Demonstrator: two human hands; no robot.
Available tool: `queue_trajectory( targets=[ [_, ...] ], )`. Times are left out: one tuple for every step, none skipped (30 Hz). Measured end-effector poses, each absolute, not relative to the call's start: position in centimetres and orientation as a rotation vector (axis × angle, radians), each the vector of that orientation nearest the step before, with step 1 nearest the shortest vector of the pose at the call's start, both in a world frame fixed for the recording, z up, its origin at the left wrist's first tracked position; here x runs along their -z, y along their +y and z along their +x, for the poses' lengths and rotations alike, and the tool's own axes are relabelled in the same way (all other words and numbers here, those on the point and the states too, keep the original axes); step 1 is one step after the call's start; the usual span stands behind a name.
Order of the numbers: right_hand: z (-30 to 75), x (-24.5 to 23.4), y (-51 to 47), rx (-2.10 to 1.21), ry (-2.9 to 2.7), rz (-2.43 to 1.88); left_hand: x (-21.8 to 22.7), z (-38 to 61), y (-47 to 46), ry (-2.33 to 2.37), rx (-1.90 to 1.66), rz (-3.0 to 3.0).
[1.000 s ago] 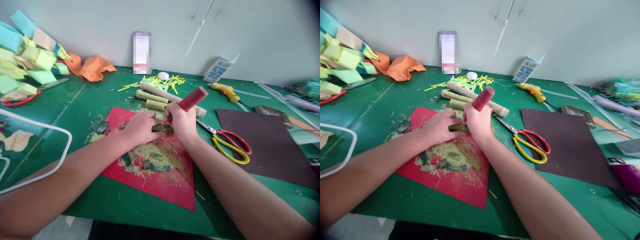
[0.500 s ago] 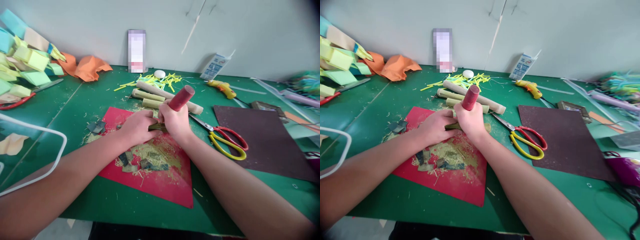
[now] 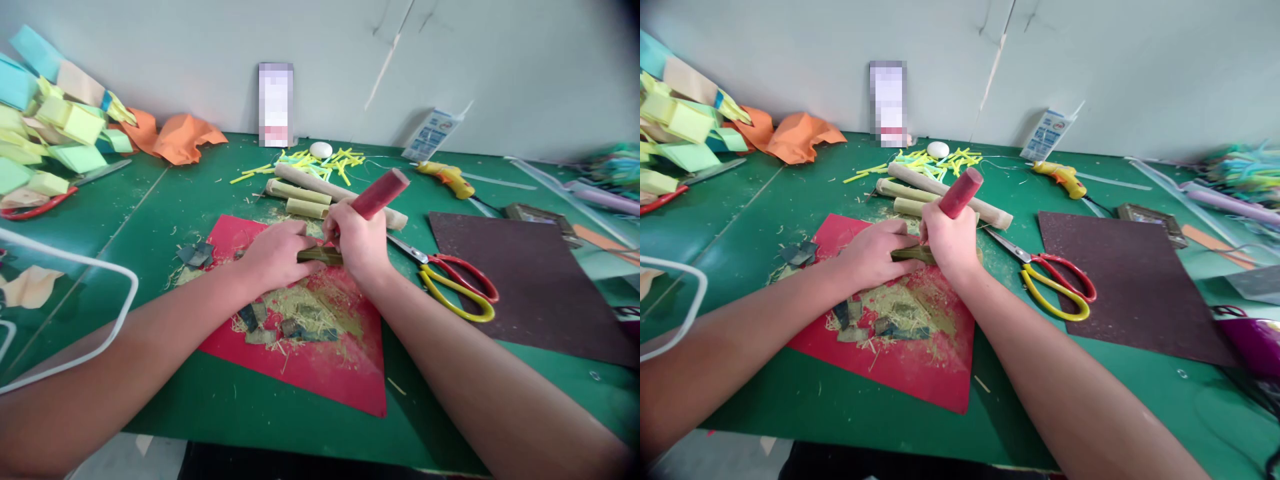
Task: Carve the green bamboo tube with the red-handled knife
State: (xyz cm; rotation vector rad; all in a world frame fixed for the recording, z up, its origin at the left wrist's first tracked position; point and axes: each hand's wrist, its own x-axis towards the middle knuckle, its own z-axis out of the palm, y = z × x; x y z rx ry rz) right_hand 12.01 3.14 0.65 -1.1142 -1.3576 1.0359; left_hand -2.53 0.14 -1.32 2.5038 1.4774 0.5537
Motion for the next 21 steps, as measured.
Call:
queue_trajectory(
  targets=[
    [11.99,-0.66,3.12,-1.041,-1.368,-1.119,1.36,-2.54,0.13,1.477,-0.559,2.502],
    [11.95,-0.70,3.08,-1.045,-1.373,-1.125,1.40,-2.55,0.14,1.474,-0.567,2.505],
    [11.92,-0.75,3.04,-1.047,-1.373,-1.135,1.45,-2.56,0.14,1.469,-0.575,2.510],
    [11.89,-0.80,3.00,-1.044,-1.373,-1.146,1.49,-2.56,0.16,1.464,-0.582,2.517],
    [11.87,-0.84,2.98,-1.038,-1.377,-1.155,1.53,-2.56,0.18,1.460,-0.589,2.522],
    [11.85,-0.85,2.98,-1.029,-1.386,-1.162,1.56,-2.56,0.20,1.455,-0.593,2.528],
    [11.85,-0.83,3.00,-1.018,-1.398,-1.168,1.58,-2.56,0.22,1.452,-0.598,2.531],
    [11.84,-0.77,3.03,-1.008,-1.410,-1.170,1.61,-2.57,0.23,1.452,-0.599,2.531],
    [11.83,-0.68,3.06,-0.999,-1.419,-1.168,1.63,-2.58,0.25,1.451,-0.597,2.529],
    [11.81,-0.57,3.09,-0.994,-1.427,-1.164,1.66,-2.60,0.25,1.449,-0.598,2.525],
    [11.78,-0.45,3.11,-0.991,-1.433,-1.159,1.70,-2.63,0.25,1.442,-0.602,2.519],
    [11.74,-0.35,3.12,-0.989,-1.441,-1.153,1.74,-2.65,0.24,1.431,-0.609,2.510],
    [11.69,-0.26,3.13,-0.991,-1.451,-1.146,1.78,-2.67,0.22,1.419,-0.620,2.500],
    [11.63,-0.22,3.13,-0.998,-1.461,-1.139,1.82,-2.68,0.18,1.408,-0.632,2.489],
    [11.58,-0.22,3.13,-1.014,-1.472,-1.128,1.84,-2.69,0.14,1.402,-0.642,2.477],
    [11.53,-0.26,3.13,-1.033,-1.478,-1.113,1.84,-2.67,0.10,1.401,-0.644,2.467],
    [11.49,-0.34,3.13,-1.056,-1.478,-1.097,1.82,-2.65,0.05,1.401,-0.639,2.459],
    [11.46,-0.45,3.14,-1.079,-1.472,-1.083,1.77,-2.62,0.00,1.404,-0.631,2.454],
    [11.44,-0.55,3.15,-1.097,-1.462,-1.075,1.70,-2.58,-0.04,1.407,-0.621,2.451],
    [11.44,-0.65,3.16,-1.103,-1.451,-1.076,1.63,-2.54,-0.06,1.408,-0.610,2.451],
    [11.45,-0.72,3.17,-1.101,-1.443,-1.085,1.57,-2.51,-0.07,1.408,-0.604,2.454]
  ],
)
